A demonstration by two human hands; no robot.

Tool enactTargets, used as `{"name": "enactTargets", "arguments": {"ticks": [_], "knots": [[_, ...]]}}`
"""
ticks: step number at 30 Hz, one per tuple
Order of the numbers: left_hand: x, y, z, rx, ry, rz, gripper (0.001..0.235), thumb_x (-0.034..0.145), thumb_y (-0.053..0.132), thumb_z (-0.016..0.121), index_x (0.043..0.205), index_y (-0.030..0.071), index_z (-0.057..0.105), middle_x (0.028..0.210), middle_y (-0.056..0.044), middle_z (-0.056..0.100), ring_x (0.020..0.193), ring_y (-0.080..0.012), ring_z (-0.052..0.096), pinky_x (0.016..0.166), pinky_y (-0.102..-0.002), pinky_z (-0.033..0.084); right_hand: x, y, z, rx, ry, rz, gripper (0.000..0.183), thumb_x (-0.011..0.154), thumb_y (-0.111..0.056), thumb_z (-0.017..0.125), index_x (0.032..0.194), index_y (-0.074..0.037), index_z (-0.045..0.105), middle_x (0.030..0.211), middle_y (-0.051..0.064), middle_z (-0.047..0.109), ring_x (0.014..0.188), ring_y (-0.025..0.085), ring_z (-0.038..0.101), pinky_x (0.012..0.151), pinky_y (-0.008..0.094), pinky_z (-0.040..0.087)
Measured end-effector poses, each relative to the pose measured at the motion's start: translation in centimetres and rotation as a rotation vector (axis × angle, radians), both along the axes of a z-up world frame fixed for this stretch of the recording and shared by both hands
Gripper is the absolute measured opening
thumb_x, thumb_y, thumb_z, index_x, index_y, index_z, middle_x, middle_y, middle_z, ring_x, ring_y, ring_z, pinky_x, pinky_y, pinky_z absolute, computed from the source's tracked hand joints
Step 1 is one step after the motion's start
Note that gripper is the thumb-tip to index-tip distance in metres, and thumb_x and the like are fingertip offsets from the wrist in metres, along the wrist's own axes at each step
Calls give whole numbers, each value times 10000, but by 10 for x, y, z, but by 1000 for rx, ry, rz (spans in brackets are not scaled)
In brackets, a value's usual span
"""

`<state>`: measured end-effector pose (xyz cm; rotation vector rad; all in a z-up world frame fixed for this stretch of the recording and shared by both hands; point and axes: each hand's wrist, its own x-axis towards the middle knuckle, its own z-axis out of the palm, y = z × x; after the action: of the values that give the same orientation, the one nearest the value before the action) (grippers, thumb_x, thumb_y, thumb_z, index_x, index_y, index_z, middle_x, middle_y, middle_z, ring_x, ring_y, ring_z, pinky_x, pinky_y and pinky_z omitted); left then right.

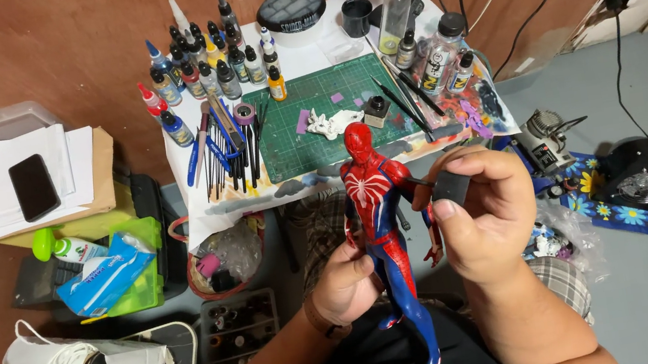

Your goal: Detailing a Spider-Man action figure using a small applicator block at a workbench

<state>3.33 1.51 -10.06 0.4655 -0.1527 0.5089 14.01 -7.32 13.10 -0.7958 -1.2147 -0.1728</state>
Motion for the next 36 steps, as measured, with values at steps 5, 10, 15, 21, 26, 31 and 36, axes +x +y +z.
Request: {"name": "enactTargets", "arguments": {"ticks": [5, 10, 15, 21, 26, 31, 36], "knots": [[-2, -4, 6, -2, 3, 2, 480, 881, 96, 696, 1324, -34, 570, 1173, -244, 696, 1077, -370, 698, 953, -569, 562, 7, -3, -6, 13, -6, 5, 312, 911, -113, 713, 1084, 48, 509, 881, 200, 582, 785, 315, 642, 711, 371, 531], [-6, -10, 21, -4, -5, 3, 467, 866, 97, 714, 1296, -34, 592, 1153, -232, 708, 1078, -357, 702, 951, -542, 567, 5, 2, 1, 33, -47, -2, 312, 907, -88, 714, 1081, 70, 510, 894, 221, 585, 806, 356, 655, 760, 418, 555], [-4, -9, 11, 6, -5, 1, 492, 847, 90, 718, 1302, -44, 589, 1161, -254, 703, 1077, -377, 700, 951, -568, 558, 3, 5, 4, 60, -57, 16, 302, 906, -54, 715, 1079, 77, 506, 889, 223, 570, 825, 390, 669, 793, 471, 580], [-5, -11, 7, 30, -12, -6, 512, 845, 92, 717, 1316, -49, 576, 1191, -252, 692, 1109, -384, 686, 970, -574, 545, 3, 9, 4, 73, -107, 4, 299, 885, -45, 751, 1054, 93, 546, 866, 206, 568, 847, 406, 709, 805, 479, 603], [-5, -14, 6, 33, -14, -1, 510, 845, 89, 717, 1318, -41, 575, 1197, -242, 694, 1120, -370, 684, 976, -560, 546, 5, 8, 2, 62, -142, -26, 301, 860, -30, 771, 1031, 104, 562, 859, 218, 577, 825, 409, 709, 785, 484, 613], [-7, -19, 24, 41, 2, -4, 513, 854, 103, 723, 1327, -31, 579, 1196, -224, 697, 1112, -344, 686, 972, -527, 552, 8, 2, 7, 32, -204, -75, 308, 850, -42, 792, 1010, 121, 586, 835, 230, 589, 788, 406, 699, 754, 472, 596], [-8, -24, 45, 43, 10, -10, 503, 855, 89, 723, 1324, -32, 586, 1190, -221, 700, 1097, -343, 687, 975, -524, 554, 10, -2, 10, -1, -286, -154, 317, 828, -90, 825, 962, 113, 621, 824, 247, 641, 771, 410, 704, 730, 455, 572]]}}
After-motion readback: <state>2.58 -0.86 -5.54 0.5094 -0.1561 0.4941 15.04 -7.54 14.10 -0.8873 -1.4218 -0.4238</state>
